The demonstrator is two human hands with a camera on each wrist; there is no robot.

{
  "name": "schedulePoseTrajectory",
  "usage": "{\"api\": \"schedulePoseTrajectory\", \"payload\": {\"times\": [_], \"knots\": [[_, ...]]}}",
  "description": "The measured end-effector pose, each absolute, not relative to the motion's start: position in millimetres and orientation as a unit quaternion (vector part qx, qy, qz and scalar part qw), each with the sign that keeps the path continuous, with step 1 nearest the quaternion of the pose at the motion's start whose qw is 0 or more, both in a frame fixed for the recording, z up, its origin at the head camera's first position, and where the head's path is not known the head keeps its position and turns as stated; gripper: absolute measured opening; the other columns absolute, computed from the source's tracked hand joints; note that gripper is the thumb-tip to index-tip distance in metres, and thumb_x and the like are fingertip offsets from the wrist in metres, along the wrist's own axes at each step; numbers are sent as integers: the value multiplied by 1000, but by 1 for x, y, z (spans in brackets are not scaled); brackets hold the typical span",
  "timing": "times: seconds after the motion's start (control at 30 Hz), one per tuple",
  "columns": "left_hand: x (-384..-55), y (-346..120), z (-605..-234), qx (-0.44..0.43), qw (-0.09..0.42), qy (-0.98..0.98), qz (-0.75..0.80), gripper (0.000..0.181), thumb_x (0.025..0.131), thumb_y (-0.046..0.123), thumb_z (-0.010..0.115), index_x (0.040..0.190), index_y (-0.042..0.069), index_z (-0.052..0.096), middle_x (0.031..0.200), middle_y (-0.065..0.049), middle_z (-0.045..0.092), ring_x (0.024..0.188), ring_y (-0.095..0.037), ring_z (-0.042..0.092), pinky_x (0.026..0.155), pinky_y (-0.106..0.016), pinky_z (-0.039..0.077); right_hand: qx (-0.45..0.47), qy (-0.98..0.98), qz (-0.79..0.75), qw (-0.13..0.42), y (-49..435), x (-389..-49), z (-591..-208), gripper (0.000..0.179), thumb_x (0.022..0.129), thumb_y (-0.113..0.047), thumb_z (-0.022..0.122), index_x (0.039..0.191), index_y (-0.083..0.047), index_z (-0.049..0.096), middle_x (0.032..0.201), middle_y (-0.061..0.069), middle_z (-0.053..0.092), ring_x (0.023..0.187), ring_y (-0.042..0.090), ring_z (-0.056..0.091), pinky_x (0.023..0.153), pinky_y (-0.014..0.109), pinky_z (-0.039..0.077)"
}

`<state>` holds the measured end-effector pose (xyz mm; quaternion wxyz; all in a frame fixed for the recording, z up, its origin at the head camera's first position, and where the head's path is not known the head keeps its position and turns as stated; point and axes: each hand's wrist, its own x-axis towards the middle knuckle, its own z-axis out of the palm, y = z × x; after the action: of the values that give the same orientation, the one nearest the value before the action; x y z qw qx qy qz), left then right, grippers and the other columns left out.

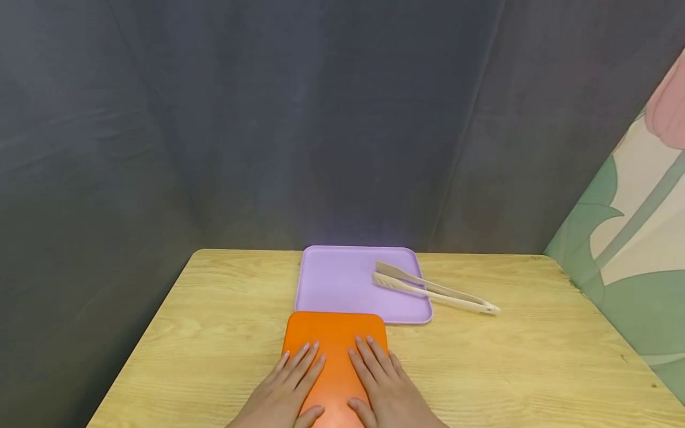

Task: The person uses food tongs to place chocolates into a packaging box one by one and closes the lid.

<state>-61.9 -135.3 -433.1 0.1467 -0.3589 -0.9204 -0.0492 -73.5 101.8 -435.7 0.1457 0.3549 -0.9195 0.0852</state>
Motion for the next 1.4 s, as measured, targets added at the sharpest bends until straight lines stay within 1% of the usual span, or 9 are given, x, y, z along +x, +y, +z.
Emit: {"api": "schedulePoseTrajectory", "payload": {"times": [0.23,0.5,0.57,0.67,0.77,0.9,1.07,1.23,1.4], "knots": [[-67,-132,-437,-356,149,-921,-50,62,89,47,33,137,10,22,142,-9,16,127,-23,17,102,-32,-3,354,-920,88,144,107,-78,-435,62,88,-47,36,137,-10,24,141,9,17,127,26,16,87,51,35],[-74,-106,-438,-359,133,-921,-64,59,90,47,28,137,10,23,142,-8,15,128,-21,14,102,-30,-4,326,-931,106,125,135,-82,-441,63,86,-51,36,138,-19,21,142,-1,15,127,21,16,87,49,35],[-74,-102,-438,-360,128,-922,-67,59,90,48,27,137,11,24,142,-8,15,128,-20,14,102,-33,1,323,-932,104,127,139,-82,-441,62,86,-51,37,138,-18,21,142,-1,16,127,21,16,87,48,35],[-76,-100,-434,-357,116,-924,-70,59,90,48,27,136,12,25,142,-6,16,128,-20,14,101,-37,16,323,-932,98,129,141,-83,-436,62,86,-51,37,137,-18,24,142,0,18,127,21,18,87,48,34],[-80,-100,-426,-347,99,-930,-63,59,89,52,26,136,15,27,141,-3,19,127,-19,16,97,-43,25,325,-930,89,148,140,-89,-427,61,84,-53,40,134,-18,32,138,1,27,124,21,24,90,50,30],[-91,-101,-415,-316,98,-942,-56,60,85,58,27,134,23,33,140,0,23,127,-20,19,98,-50,19,315,-926,82,189,139,-107,-416,59,81,-55,44,128,-18,43,132,3,36,121,23,30,95,49,22],[-108,-110,-406,-241,143,-958,-53,65,80,64,33,131,24,39,138,-2,28,125,-24,24,98,-52,15,272,-937,72,209,140,-129,-412,61,81,-57,42,128,-19,42,135,5,32,122,27,27,97,51,19],[-121,-124,-396,-180,170,-967,-58,66,77,65,38,130,24,40,136,-4,32,123,-26,26,97,-53,16,220,-955,72,186,146,-141,-413,62,82,-59,36,131,-21,38,138,5,27,125,28,21,97,52,18],[-123,-130,-391,-156,161,-972,-64,66,78,66,34,130,26,40,136,-3,31,125,-24,22,97,-53,18,195,-965,81,157,152,-141,-412,65,83,-60,31,135,-21,31,140,5,22,127,27,15,97,52,17]]}}
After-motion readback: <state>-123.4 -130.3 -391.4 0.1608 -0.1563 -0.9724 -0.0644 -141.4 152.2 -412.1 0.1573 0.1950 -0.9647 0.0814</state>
